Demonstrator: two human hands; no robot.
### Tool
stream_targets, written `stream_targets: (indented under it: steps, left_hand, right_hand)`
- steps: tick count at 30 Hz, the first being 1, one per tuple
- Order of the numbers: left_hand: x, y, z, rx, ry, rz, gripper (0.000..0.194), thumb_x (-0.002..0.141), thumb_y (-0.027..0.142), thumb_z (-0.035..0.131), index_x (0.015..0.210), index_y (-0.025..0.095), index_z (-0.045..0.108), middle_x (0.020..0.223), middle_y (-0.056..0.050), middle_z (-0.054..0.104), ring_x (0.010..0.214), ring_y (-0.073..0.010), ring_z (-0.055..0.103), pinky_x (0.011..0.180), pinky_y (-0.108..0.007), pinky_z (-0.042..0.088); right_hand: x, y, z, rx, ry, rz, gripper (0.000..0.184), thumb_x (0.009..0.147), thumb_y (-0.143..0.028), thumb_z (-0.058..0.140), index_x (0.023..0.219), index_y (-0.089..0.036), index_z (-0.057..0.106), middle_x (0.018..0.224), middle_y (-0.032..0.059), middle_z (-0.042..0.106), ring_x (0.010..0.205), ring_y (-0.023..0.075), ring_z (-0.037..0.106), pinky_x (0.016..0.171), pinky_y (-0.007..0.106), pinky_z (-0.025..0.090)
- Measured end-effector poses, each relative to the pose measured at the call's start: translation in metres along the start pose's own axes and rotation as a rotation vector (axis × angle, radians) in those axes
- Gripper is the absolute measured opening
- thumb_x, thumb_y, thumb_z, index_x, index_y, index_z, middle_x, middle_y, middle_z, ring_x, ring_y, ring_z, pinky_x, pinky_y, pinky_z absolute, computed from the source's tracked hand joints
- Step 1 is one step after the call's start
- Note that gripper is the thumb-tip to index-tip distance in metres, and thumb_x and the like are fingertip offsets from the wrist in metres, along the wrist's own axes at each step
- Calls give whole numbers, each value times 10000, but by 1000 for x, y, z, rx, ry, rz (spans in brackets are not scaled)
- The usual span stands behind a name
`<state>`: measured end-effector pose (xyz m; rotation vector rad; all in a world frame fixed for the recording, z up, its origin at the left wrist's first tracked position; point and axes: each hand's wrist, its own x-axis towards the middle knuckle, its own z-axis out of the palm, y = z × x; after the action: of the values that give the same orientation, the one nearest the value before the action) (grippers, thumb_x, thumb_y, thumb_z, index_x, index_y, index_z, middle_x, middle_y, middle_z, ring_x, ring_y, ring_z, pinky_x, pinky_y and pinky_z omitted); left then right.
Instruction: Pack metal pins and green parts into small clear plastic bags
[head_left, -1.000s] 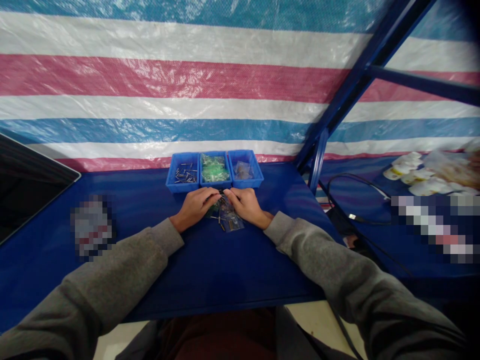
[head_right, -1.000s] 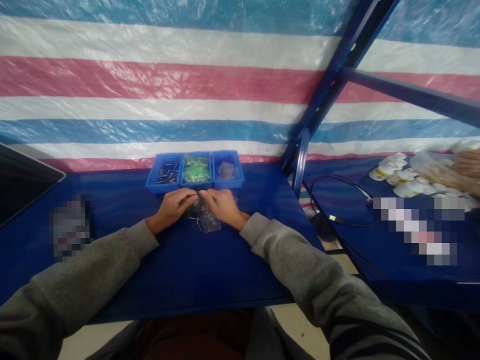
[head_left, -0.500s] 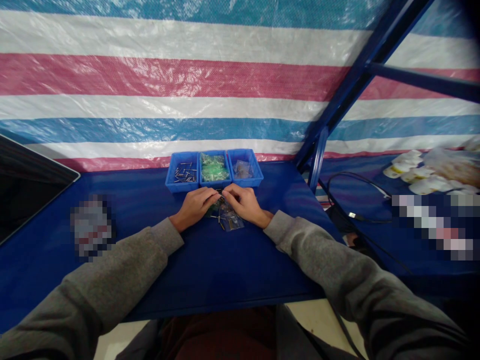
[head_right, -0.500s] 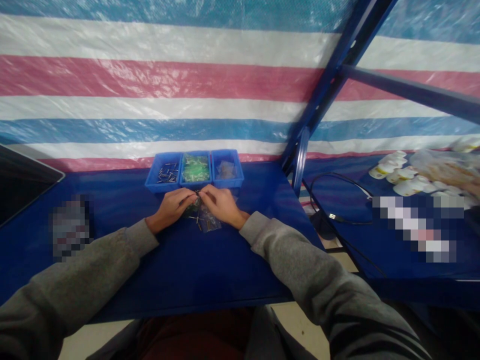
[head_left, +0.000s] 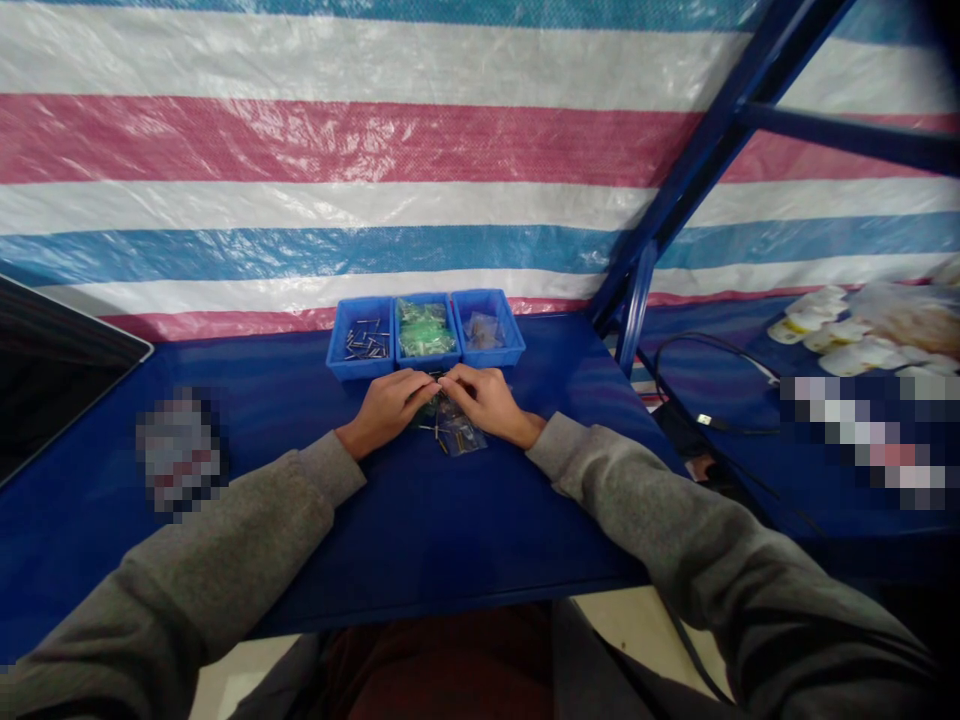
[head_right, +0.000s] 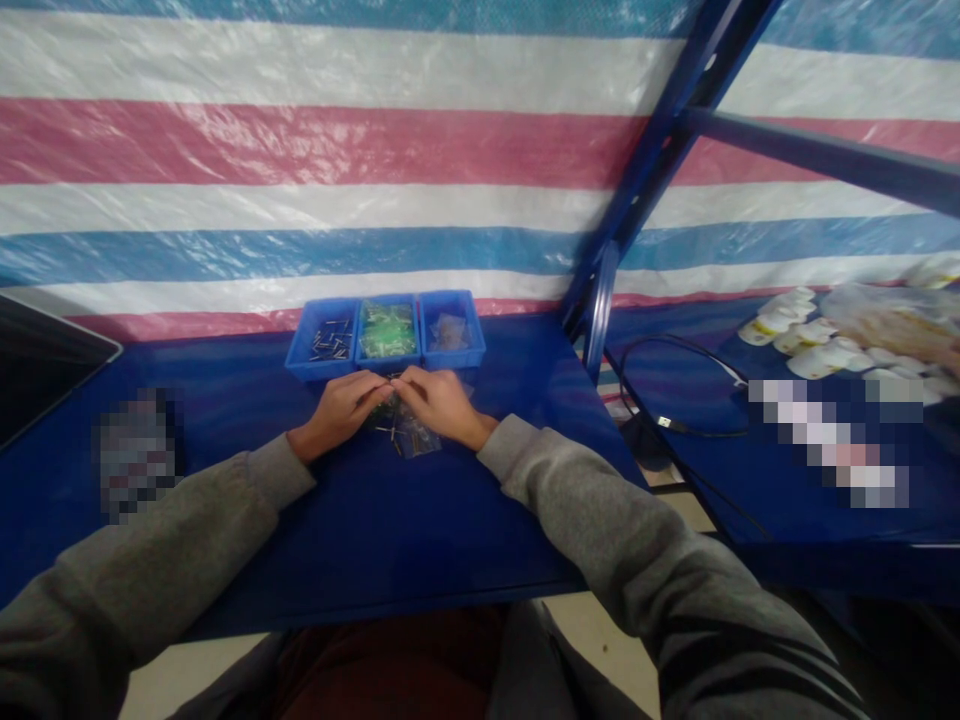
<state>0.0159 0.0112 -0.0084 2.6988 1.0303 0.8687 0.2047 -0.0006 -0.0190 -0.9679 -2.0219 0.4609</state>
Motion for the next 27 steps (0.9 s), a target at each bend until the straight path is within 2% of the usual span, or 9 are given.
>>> stream_targets:
  steps: [4,13,21,27]
  left_hand:
    - [1,1,0,-5,-6,5,299,919,345,380,814,159,589,751,-31,598,689,-125,543,662,-237,416]
    - [2,1,1,38,-57,32,290,917,337,387,816,155,589,759,-38,598,719,-138,541,680,-250,409]
    - [1,1,1,34,-36,14,303,925,335,363,803,159,578,737,-30,581,696,-131,536,666,-245,412]
    - [1,0,0,-5,-31,-23,271,917,327,386,817,159,572,747,-28,586,698,-130,543,674,-246,416]
  right_hand:
    - [0,2,1,20,-32,-6,264,908,-330,403,841,-166,599,651,-10,579,560,96,500,558,202,343]
    - [1,4,-1,35,-55,-26,230,903,-275,388,830,-164,577,660,-12,561,574,97,496,578,204,346]
    - [-1,6,2,33,-59,-30,142,856,-249,461,874,-169,577,600,-30,518,525,97,457,534,208,334]
    - [0,3,2,34,-17,-38,121,849,-226,478,881,-171,580,709,8,579,620,121,510,601,225,381]
